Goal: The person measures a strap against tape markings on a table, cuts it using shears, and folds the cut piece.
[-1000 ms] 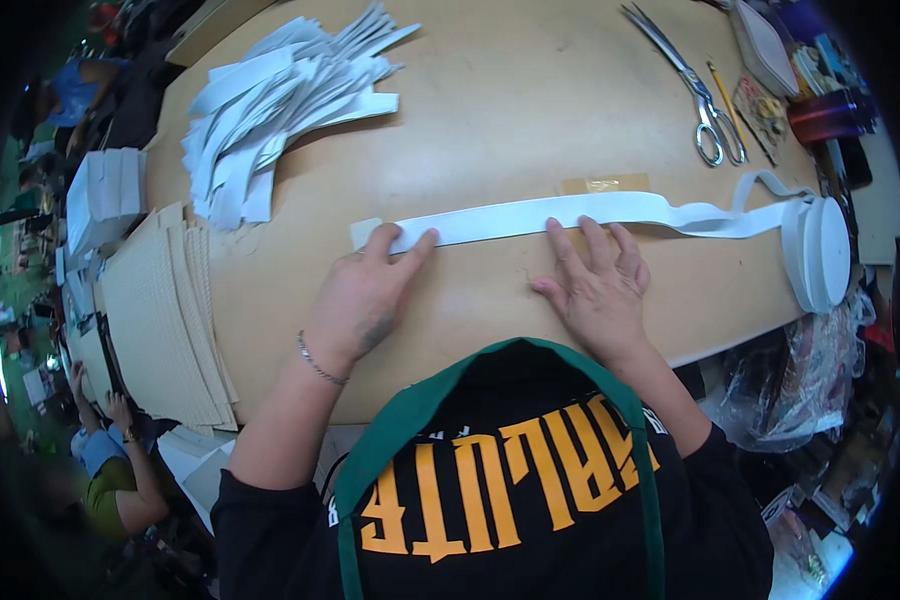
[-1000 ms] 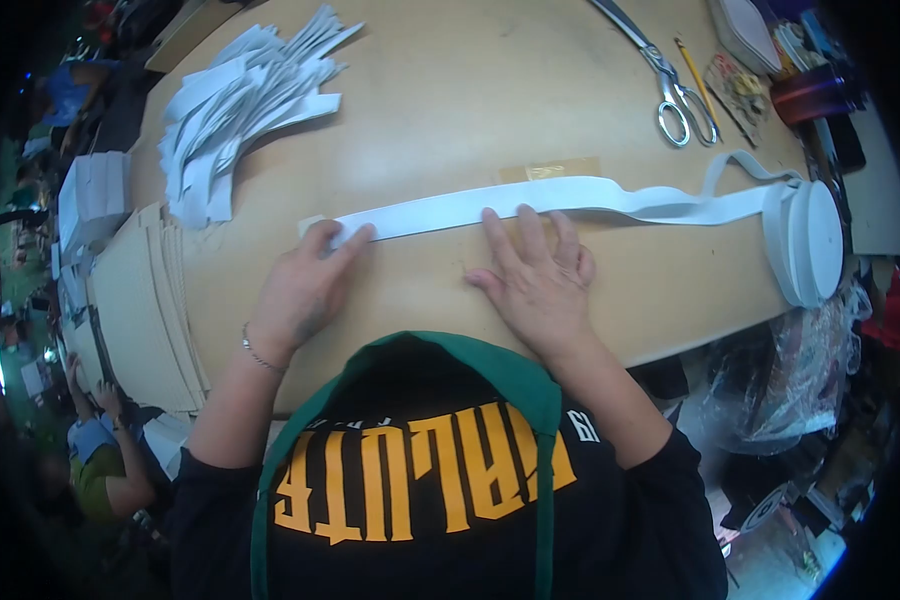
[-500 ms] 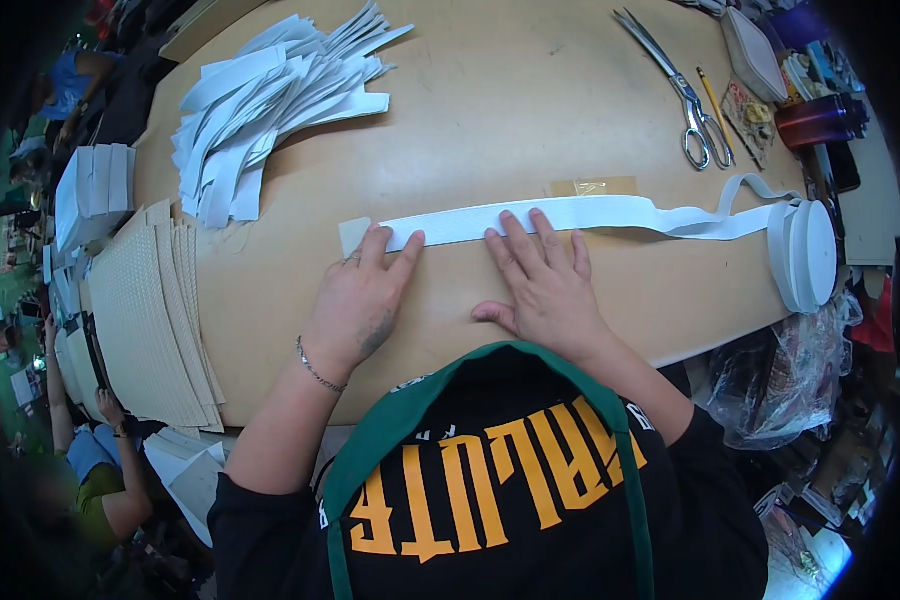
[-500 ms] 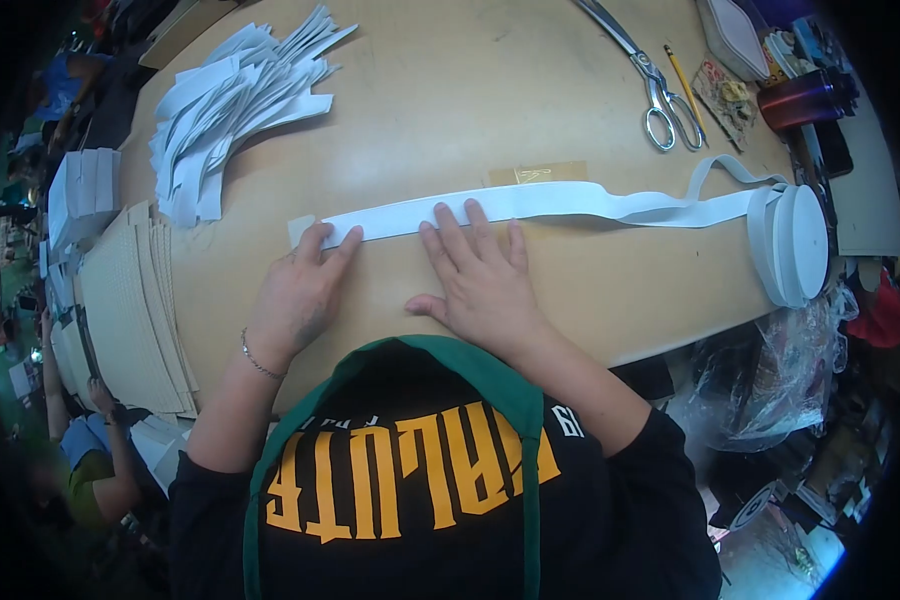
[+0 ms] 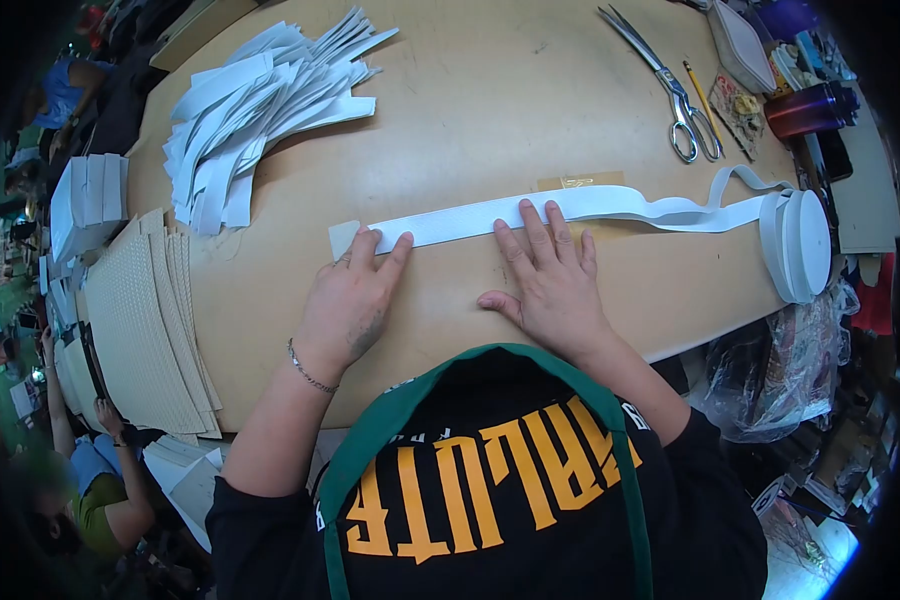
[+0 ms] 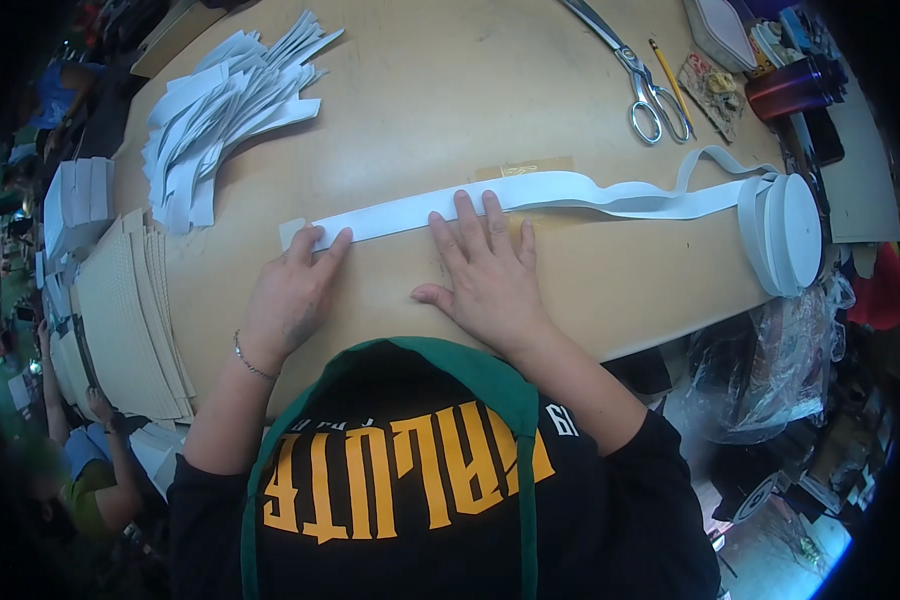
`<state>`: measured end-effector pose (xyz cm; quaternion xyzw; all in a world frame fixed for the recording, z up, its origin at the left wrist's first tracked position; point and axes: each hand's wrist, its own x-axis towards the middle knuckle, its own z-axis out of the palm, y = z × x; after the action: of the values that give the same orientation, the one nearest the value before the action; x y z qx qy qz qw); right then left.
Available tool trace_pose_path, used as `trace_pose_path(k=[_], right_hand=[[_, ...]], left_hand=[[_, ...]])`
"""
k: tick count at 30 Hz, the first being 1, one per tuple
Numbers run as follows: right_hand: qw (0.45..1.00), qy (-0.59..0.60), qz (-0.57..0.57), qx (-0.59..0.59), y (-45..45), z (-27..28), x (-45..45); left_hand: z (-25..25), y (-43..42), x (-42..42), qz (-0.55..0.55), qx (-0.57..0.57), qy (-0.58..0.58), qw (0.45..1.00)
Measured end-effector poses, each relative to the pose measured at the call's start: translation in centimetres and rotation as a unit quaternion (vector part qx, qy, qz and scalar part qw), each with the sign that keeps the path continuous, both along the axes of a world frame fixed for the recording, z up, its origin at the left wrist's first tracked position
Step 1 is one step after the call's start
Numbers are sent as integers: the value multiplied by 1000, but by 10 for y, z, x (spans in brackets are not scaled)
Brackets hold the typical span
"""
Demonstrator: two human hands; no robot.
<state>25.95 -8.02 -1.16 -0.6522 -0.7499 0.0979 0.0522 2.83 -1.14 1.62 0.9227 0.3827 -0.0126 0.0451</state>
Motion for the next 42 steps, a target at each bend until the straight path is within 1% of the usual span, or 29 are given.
trace_pose_path(k=[9, 12, 15, 18, 21, 27, 30, 33, 36, 39, 42], right_hand=[[999, -1, -17, 47, -7, -6, 0], [995, 4, 2, 95, -6, -8, 3], [984, 3, 21, 176, 5, -8, 17], [977, 14, 72, 199, 19, -7, 27], [974, 13, 77, 212, 25, -9, 34], [974, 15, 65, 216, 21, -16, 31], [983, -21, 43, 176, 19, -8, 21], [980, -38, 59, 185, 18, 7, -6], [973, 49, 169, 149, 26, -3, -37], [977, 32, 176, 113, 27, -10, -44], [984, 17, 135, 116, 18, -11, -15]], left_hand=[[-2, 0, 0, -7, 14, -12, 1000], [0, 0, 0, -7, 14, -7, 1000], [-1, 0, 0, -1, 12, -17, 1000], [-1, 0, -1, -3, 14, -16, 1000], [-4, 0, -3, -3, 20, -19, 1000], [-3, -2, -1, -1, 17, -10, 1000], [1, -2, 1, -6, 13, 1, 1000], [-5, -1, -1, -7, 36, -22, 999], [-3, -1, 0, -2, 13, -31, 999], [-7, 0, -2, -10, 27, -42, 999], [-7, -1, -2, -9, 31, -41, 999]])
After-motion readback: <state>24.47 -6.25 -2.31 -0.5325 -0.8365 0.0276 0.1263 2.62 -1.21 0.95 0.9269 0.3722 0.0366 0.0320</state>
